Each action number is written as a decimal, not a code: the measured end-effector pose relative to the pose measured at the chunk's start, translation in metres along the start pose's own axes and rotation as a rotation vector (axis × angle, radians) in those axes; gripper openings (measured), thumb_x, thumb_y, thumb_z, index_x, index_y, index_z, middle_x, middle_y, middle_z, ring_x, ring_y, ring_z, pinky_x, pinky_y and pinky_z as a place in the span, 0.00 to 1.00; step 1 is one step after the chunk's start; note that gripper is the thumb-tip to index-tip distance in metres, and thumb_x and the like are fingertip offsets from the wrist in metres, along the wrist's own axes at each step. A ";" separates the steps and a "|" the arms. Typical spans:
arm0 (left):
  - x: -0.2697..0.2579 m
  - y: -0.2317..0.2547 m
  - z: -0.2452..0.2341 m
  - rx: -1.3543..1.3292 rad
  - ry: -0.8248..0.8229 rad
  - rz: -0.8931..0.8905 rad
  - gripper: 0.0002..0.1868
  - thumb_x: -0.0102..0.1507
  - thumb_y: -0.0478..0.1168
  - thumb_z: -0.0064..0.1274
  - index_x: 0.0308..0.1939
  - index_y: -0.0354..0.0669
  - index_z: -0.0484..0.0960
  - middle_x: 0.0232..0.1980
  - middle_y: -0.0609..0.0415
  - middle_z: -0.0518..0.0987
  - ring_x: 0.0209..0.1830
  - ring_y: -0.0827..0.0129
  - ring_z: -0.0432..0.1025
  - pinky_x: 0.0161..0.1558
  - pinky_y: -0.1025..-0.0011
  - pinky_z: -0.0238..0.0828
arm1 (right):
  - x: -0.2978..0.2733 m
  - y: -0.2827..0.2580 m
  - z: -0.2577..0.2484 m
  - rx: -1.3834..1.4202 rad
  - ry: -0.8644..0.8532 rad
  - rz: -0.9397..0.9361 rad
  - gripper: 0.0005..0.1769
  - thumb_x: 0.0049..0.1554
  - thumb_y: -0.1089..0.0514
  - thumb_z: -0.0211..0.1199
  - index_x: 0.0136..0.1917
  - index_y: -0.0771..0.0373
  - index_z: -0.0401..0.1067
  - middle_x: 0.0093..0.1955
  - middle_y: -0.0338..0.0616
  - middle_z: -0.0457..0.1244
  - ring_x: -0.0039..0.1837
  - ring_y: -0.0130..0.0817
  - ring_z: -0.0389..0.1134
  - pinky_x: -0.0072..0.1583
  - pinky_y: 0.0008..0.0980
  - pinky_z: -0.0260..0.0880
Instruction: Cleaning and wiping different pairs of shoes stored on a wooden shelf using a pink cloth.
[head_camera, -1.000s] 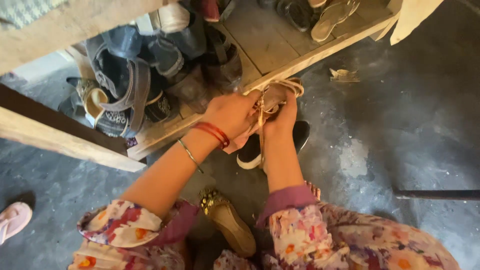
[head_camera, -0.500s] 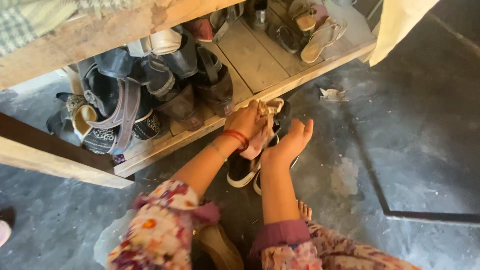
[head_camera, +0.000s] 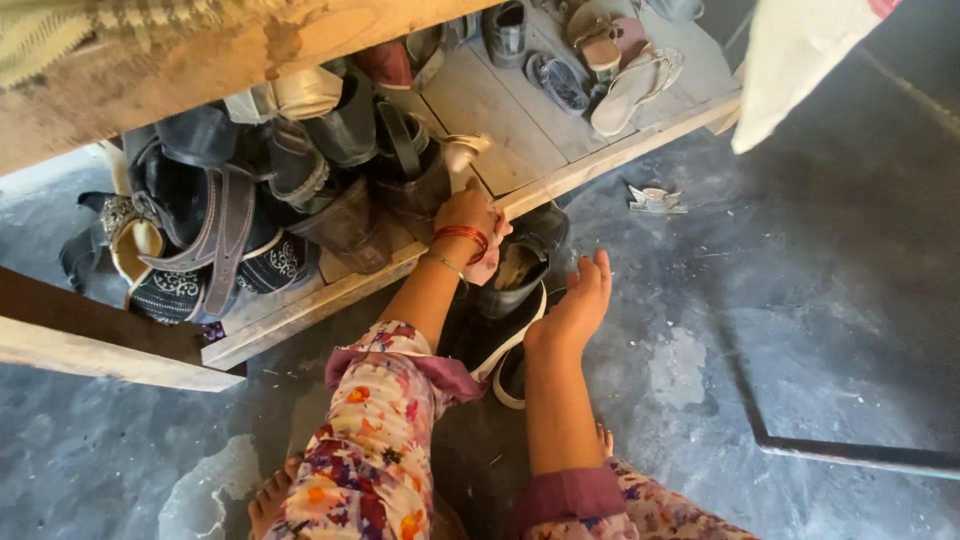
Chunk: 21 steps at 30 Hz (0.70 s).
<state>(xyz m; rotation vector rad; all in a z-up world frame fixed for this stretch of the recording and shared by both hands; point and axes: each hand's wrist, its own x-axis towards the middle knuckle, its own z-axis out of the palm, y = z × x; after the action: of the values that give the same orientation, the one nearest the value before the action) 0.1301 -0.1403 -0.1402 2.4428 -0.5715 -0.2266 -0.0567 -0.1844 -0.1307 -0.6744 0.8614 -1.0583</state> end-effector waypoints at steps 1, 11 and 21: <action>-0.006 -0.002 0.000 0.000 -0.003 -0.004 0.33 0.60 0.50 0.57 0.65 0.42 0.66 0.41 0.40 0.84 0.42 0.46 0.81 0.44 0.54 0.78 | 0.001 0.005 -0.002 -0.004 0.002 0.003 0.33 0.57 0.56 0.56 0.75 0.60 0.61 0.75 0.39 0.58 0.73 0.38 0.57 0.72 0.37 0.55; -0.024 -0.034 -0.004 0.222 -0.203 0.196 0.16 0.54 0.50 0.62 0.35 0.41 0.87 0.41 0.39 0.84 0.44 0.46 0.80 0.45 0.55 0.77 | -0.033 -0.019 0.016 -0.093 0.004 0.225 0.36 0.54 0.46 0.55 0.75 0.45 0.62 0.76 0.33 0.57 0.74 0.35 0.55 0.74 0.61 0.37; -0.027 -0.077 0.005 0.347 -0.461 0.197 0.15 0.58 0.47 0.56 0.39 0.41 0.86 0.40 0.41 0.84 0.40 0.47 0.80 0.42 0.54 0.77 | -0.010 -0.013 0.005 -0.014 0.073 0.265 0.38 0.53 0.38 0.60 0.73 0.54 0.65 0.79 0.37 0.55 0.79 0.39 0.54 0.76 0.66 0.30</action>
<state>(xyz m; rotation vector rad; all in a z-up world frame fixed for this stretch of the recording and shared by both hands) 0.1308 -0.0755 -0.1896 2.6485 -1.1264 -0.6669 -0.0605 -0.1793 -0.1143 -0.5188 0.9922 -0.8432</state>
